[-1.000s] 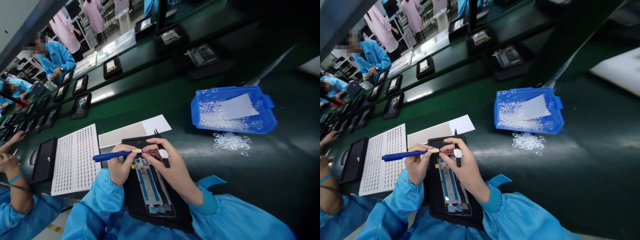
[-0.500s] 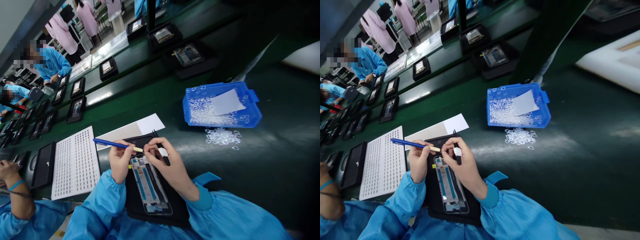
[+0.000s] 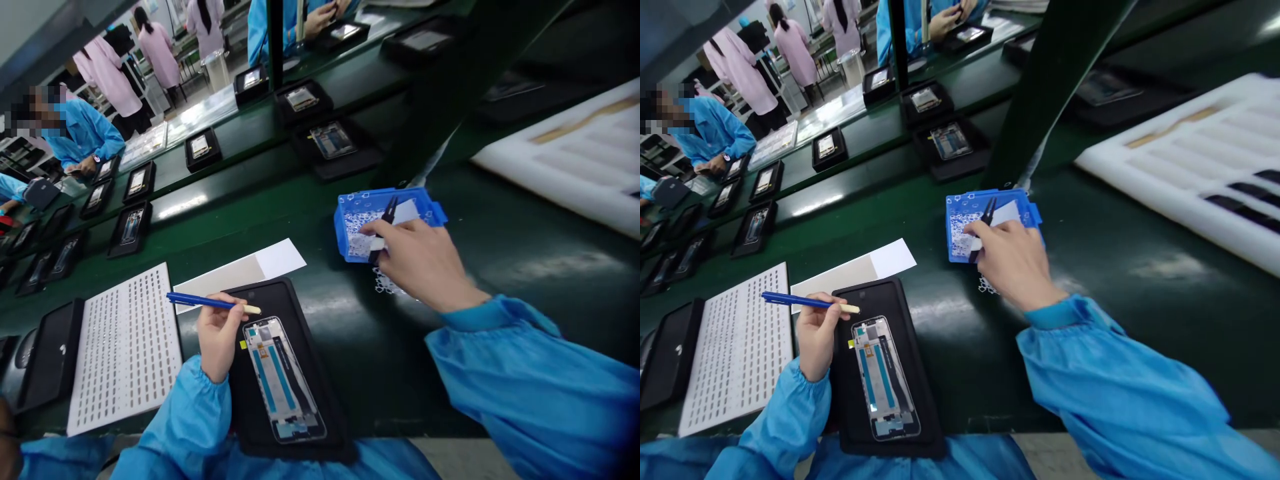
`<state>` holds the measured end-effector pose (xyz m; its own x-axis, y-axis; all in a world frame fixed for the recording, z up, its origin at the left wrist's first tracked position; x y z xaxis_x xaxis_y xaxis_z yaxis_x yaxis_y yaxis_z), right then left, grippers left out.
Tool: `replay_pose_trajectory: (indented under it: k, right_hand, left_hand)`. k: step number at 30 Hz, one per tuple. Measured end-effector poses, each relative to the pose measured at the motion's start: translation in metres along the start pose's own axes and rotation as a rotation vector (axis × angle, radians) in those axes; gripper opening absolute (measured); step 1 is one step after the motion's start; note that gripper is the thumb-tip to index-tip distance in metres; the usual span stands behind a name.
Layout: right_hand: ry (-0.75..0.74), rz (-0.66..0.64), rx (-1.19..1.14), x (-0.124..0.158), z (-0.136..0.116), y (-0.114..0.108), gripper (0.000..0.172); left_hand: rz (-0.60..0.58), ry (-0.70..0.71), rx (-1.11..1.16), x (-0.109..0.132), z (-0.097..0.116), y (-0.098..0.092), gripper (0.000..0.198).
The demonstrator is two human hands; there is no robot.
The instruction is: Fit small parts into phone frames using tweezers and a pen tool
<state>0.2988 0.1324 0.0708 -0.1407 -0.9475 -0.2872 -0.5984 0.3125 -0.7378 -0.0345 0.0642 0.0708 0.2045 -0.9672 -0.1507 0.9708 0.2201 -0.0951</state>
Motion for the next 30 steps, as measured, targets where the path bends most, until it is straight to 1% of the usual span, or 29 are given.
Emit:
replay_pose_trajectory:
  k: [1, 3, 4, 5, 6, 7, 9, 11, 12, 14, 17, 19, 21, 24, 30]
  right_hand:
    - [-0.019, -0.001, -0.010, 0.000, -0.002, -0.002, 0.019]
    - [-0.019, 0.058, -0.087, 0.009, -0.012, -0.008, 0.014]
    - [-0.011, 0.081, -0.166, 0.015, -0.019, -0.010, 0.011]
    - [-0.001, 0.083, -0.272, 0.022, -0.026, -0.008, 0.012]
    - [0.009, 0.053, -0.405, 0.030, -0.035, -0.001, 0.016]
    - [0.028, -0.007, -0.535, 0.037, -0.044, 0.009, 0.021]
    - [0.102, -0.161, -0.735, 0.052, -0.057, 0.039, 0.030]
    - [0.179, -0.278, -0.833, 0.065, -0.063, 0.068, 0.034]
    - [0.198, -0.307, -0.853, 0.069, -0.065, 0.079, 0.035]
    - [0.187, -0.320, -0.857, 0.076, -0.066, 0.095, 0.035]
    - [0.107, -0.308, -0.777, 0.081, -0.070, 0.104, 0.025]
    - [0.027, -0.285, -0.690, 0.083, -0.075, 0.102, 0.015]
    - [-0.065, -0.258, -0.604, 0.085, -0.083, 0.098, 0.010]
    - [-0.156, -0.234, -0.525, 0.086, -0.090, 0.095, 0.011]
    - [-0.207, -0.226, -0.506, 0.089, -0.095, 0.094, 0.013]
  left_hand:
    - [-0.011, 0.006, -0.043, 0.001, -0.001, -0.001, 0.027]
    - [-0.037, 0.012, -0.149, 0.004, -0.003, -0.002, 0.021]
    - [-0.052, 0.010, -0.198, 0.005, -0.005, -0.003, 0.019]
    - [-0.070, 0.004, -0.236, 0.006, -0.007, -0.003, 0.017]
    - [-0.090, -0.004, -0.257, 0.007, -0.009, -0.003, 0.016]
    - [-0.110, -0.013, -0.264, 0.007, -0.011, -0.002, 0.015]
    - [-0.145, -0.024, -0.253, 0.008, -0.013, 0.001, 0.015]
    - [-0.161, -0.023, -0.248, 0.009, -0.013, 0.004, 0.015]
    - [-0.165, -0.019, -0.254, 0.009, -0.013, 0.005, 0.016]
    - [-0.175, -0.001, -0.285, 0.009, -0.013, 0.007, 0.017]
    - [-0.199, 0.064, -0.368, 0.012, -0.010, 0.008, 0.016]
    - [-0.226, 0.114, -0.434, 0.014, -0.009, 0.009, 0.014]
    - [-0.261, 0.151, -0.499, 0.017, -0.010, 0.011, 0.013]
    - [-0.307, 0.182, -0.582, 0.020, -0.011, 0.016, 0.013]
    - [-0.319, 0.244, -0.633, 0.021, -0.008, 0.024, 0.012]
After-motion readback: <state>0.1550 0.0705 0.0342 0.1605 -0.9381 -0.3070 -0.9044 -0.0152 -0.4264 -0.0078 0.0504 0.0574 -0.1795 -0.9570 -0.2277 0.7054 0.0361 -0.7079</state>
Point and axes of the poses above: each hand's wrist, its own x-axis away from the middle knuckle, its own y-axis out of the palm, z = x × y, the point moved 9 cm from there along -x, towards the middle knuckle, and after that the axes turned 5 degrees about -x, right-handed, at the moved point
